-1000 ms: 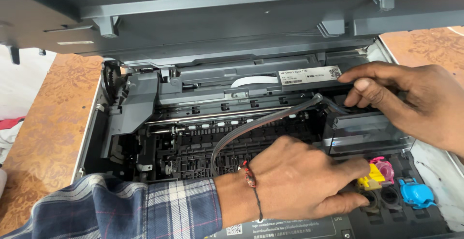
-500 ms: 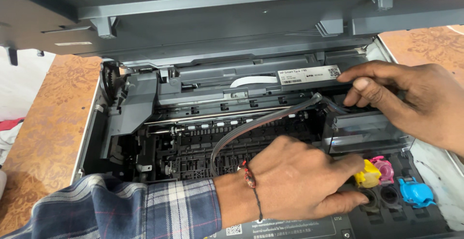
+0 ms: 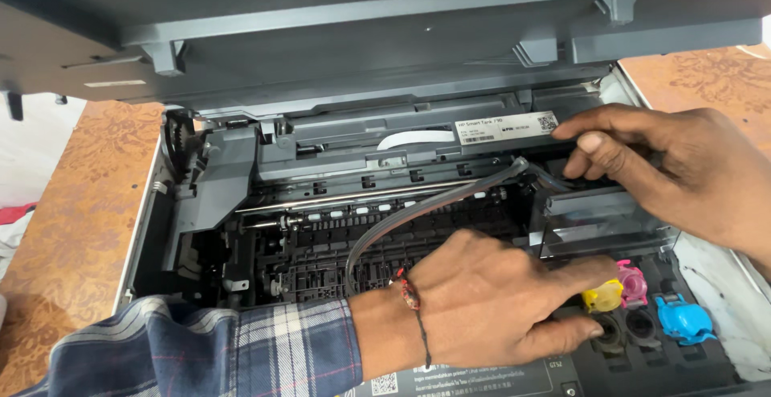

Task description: The person opens the top cover of an HP Smart Tank 730 printer and manipulates the internal print head carriage and ink supply tubes. They move the carriage back and forth and adjust the flexible tubes connected to the ink tanks.

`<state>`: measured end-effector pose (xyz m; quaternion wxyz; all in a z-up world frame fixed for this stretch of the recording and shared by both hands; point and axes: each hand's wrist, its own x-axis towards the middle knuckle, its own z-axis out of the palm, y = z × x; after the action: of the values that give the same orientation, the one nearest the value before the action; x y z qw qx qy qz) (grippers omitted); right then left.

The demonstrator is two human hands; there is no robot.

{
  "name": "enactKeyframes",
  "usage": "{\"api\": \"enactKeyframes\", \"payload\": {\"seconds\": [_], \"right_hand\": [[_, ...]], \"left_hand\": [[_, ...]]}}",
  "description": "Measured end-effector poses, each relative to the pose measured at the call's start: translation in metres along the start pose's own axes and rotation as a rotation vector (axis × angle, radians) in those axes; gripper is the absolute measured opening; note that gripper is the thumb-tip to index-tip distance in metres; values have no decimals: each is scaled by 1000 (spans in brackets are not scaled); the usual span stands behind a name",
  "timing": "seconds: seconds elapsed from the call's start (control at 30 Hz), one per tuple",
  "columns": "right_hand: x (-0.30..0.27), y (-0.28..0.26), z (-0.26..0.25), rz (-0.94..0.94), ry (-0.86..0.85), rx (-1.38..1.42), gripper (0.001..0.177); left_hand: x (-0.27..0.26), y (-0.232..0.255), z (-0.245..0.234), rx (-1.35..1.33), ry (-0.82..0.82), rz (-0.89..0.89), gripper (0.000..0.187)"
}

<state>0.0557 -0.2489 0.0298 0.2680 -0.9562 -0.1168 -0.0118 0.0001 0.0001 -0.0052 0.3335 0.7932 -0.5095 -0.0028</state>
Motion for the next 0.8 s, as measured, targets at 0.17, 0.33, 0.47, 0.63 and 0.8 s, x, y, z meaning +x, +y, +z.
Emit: {"api": "enactKeyframes", "payload": {"seconds": [0.17,0.33,0.47,0.63,0.8], "right_hand": [[-1,1,3,-25,9,33,35],[-1,1,3,-3,3,19,35],[0,-1,1,17,-4,-18,35],[0,-2,2,-4,4,-5,35],[0,-1,3,-17,16,-7,35]], "left_hand": [[-2,-4,6,5,-22,31,46],[-1,-4,6,20,-41,26,46],[0,-3,4,7,-54,21,52],[-1,0,0,20,-6,-11,50],[0,2,-2,59,-34,-48,50]]}}
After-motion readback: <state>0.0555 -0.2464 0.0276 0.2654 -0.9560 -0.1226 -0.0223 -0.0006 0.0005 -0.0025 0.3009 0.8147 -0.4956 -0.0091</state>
